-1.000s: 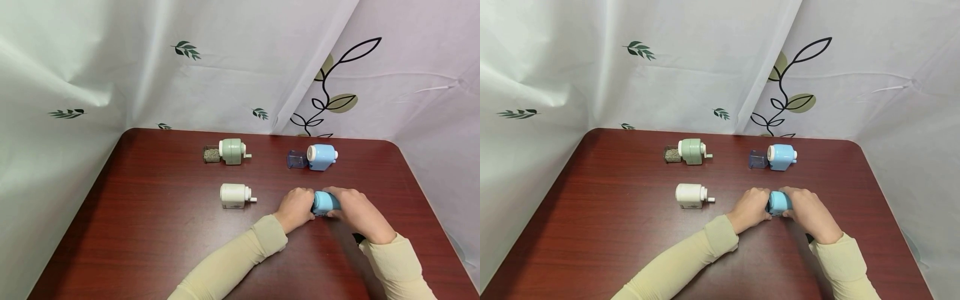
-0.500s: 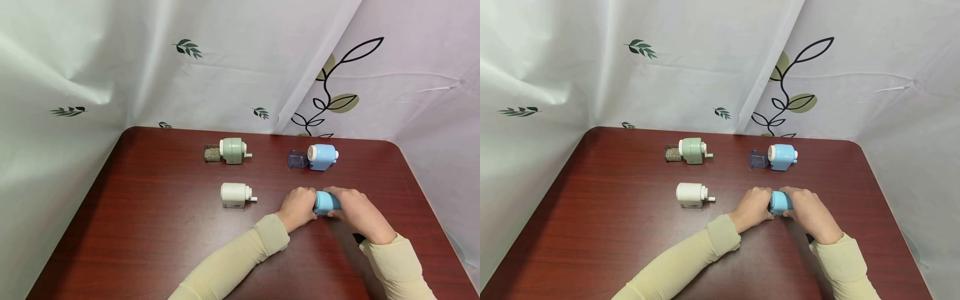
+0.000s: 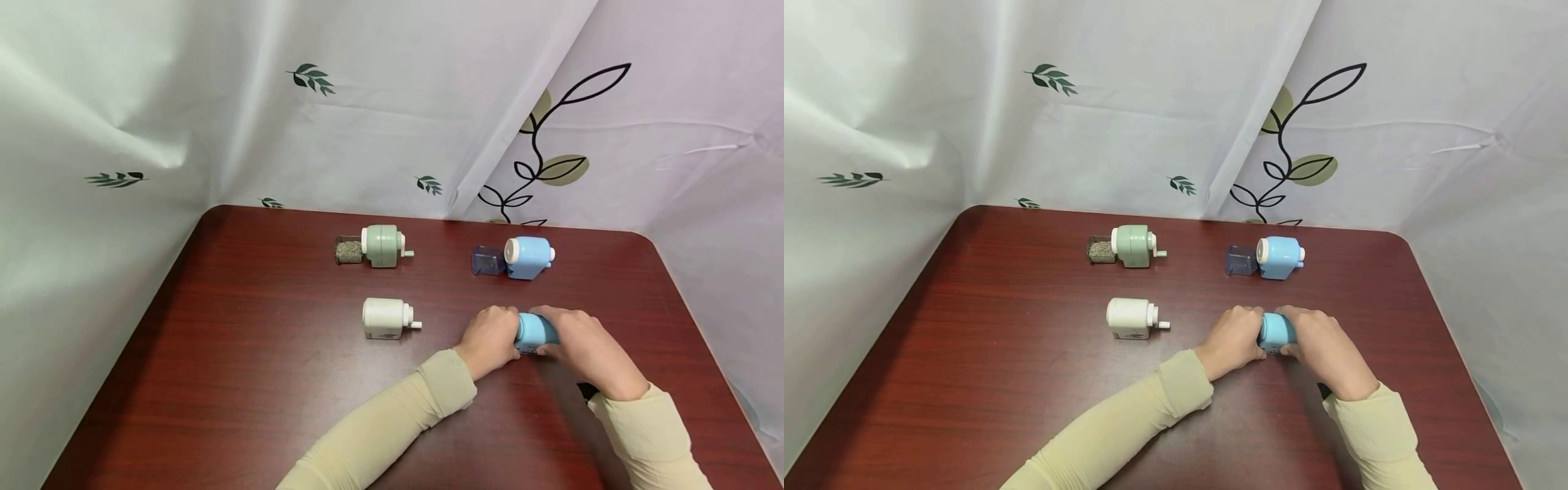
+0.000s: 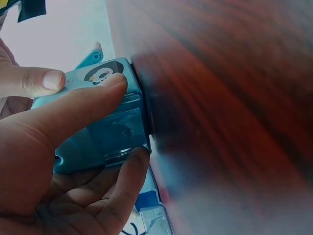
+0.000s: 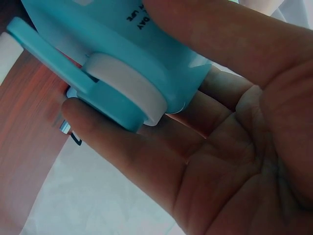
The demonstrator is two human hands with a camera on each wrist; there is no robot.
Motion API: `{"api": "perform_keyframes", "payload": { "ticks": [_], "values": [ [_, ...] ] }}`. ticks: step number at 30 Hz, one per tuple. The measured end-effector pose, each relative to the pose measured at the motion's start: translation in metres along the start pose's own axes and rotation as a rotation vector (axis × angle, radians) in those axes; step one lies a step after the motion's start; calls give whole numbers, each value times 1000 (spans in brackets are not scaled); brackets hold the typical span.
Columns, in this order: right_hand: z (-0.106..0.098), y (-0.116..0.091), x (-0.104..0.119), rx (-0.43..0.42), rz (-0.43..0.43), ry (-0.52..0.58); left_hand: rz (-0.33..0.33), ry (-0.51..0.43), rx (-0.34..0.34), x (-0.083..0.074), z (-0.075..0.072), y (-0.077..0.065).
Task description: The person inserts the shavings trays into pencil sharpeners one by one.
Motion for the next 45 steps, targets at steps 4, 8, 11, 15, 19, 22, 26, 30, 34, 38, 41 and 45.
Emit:
{"api": "perform_keyframes", "payload": {
  "ticks": [4, 8, 11, 15, 19, 22, 26, 30, 34, 38, 41, 45],
  "values": [
    [0, 0, 0, -1, 1, -4, -5, -4, -6, -1, 0, 0],
    [1, -1, 0, -7, 1, -5, -11, -14, -9, -2, 1, 1],
    [1, -1, 0, -4, 2, -3, -13, -21, -8, -3, 2, 1],
    [1, 0, 0, 2, 1, -5, -13, -18, -12, -3, 2, 1],
    [0, 0, 1, 5, -2, -7, -7, -13, -23, -3, 1, -1],
    [-1, 2, 1, 13, -3, -4, -19, -17, -28, -1, 0, -4],
    [0, 3, 2, 30, 6, -7, -54, -21, -25, 0, -5, -9],
    [-2, 1, 5, 56, 15, -12, -52, -5, -26, 0, -23, -18],
    [-10, 2, 9, 63, 0, -47, 1, 9, -26, 3, -60, -29],
    [-26, 10, 15, 40, -44, -68, 37, -18, -51, 17, -106, -33],
    [-37, 20, 23, 31, -91, -93, 47, -48, -88, 37, -137, -32],
    [-48, 38, 36, 25, -142, -146, 47, -94, -114, 66, -171, -27]
  ]
}}
Point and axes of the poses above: each hand's wrist, its own y-axis towards the middle knuckle, its own z-axis out of the palm, x = y × z, the point moved 2 cm from there along y, towards the middle knuckle, and after that the axes turned 12 degrees about -z, right-handed, at the moved point
